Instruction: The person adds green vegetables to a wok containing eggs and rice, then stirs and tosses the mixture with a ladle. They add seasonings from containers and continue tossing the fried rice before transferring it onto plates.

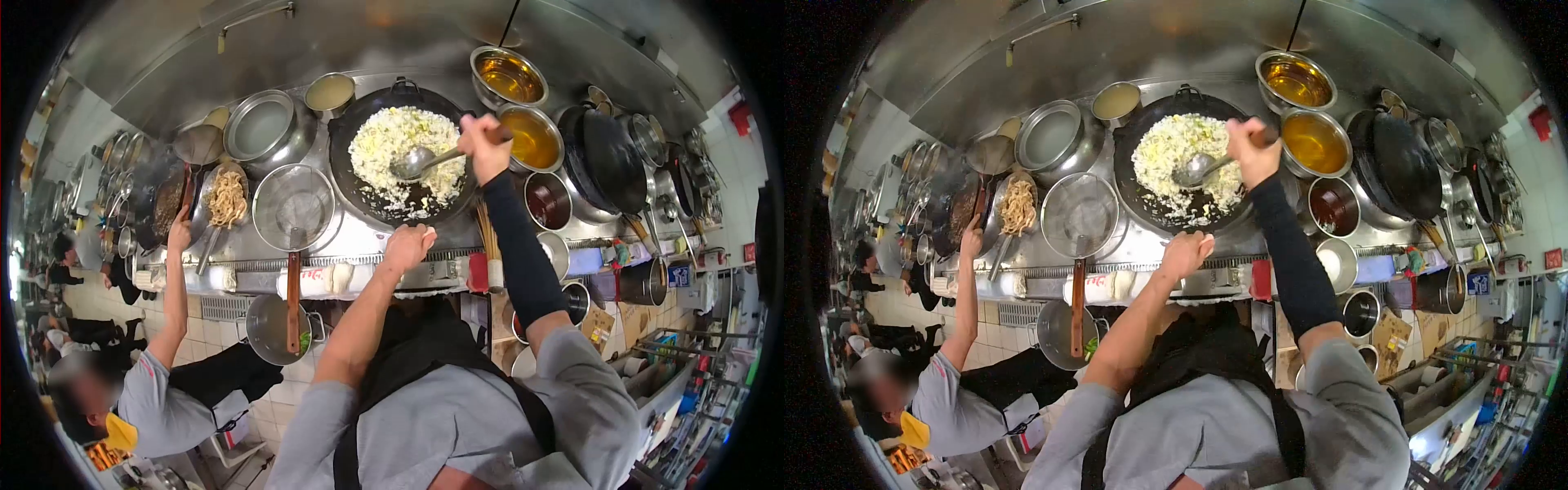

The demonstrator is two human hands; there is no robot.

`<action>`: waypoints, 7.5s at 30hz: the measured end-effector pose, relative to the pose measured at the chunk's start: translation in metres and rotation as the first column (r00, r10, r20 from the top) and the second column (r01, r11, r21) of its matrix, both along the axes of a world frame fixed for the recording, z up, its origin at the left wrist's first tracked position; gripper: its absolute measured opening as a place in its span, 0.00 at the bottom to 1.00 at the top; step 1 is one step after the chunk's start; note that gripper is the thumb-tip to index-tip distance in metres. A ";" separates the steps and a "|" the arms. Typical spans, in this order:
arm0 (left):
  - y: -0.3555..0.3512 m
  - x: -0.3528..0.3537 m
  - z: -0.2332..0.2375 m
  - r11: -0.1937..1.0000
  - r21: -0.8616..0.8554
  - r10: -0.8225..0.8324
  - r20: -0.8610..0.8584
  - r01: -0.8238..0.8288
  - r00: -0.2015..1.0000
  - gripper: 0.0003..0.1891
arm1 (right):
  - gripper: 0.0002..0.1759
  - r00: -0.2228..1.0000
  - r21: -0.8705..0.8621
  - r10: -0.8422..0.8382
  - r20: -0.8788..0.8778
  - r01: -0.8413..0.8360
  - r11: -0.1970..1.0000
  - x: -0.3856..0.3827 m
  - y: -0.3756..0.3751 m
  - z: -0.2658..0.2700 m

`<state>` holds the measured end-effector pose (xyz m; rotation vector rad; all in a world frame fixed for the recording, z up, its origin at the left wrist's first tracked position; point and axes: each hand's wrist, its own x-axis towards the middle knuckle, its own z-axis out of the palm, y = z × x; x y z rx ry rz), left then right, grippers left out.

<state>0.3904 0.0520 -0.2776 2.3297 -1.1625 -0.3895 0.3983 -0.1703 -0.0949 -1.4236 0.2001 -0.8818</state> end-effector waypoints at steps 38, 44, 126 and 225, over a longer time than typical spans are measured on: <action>0.077 -0.134 -0.011 0.998 0.019 -0.063 0.068 0.062 0.996 0.22 | 0.16 0.941 0.212 -0.085 0.328 0.014 0.977 0.010 0.031 0.104; 0.054 -0.053 0.125 0.998 -0.061 -0.007 -0.051 0.004 0.999 0.26 | 0.19 0.996 0.064 -0.076 0.038 0.073 0.995 -0.056 0.093 0.121; -0.003 -0.004 0.007 1.000 0.015 0.013 -0.033 -0.013 0.999 0.20 | 0.22 0.992 -0.136 0.097 -0.082 -0.108 0.985 0.140 -0.010 -0.001; 0.031 -0.041 0.048 0.994 0.053 -0.095 0.080 0.090 0.992 0.20 | 0.18 0.993 0.059 -0.103 0.058 0.100 0.993 0.001 0.069 0.029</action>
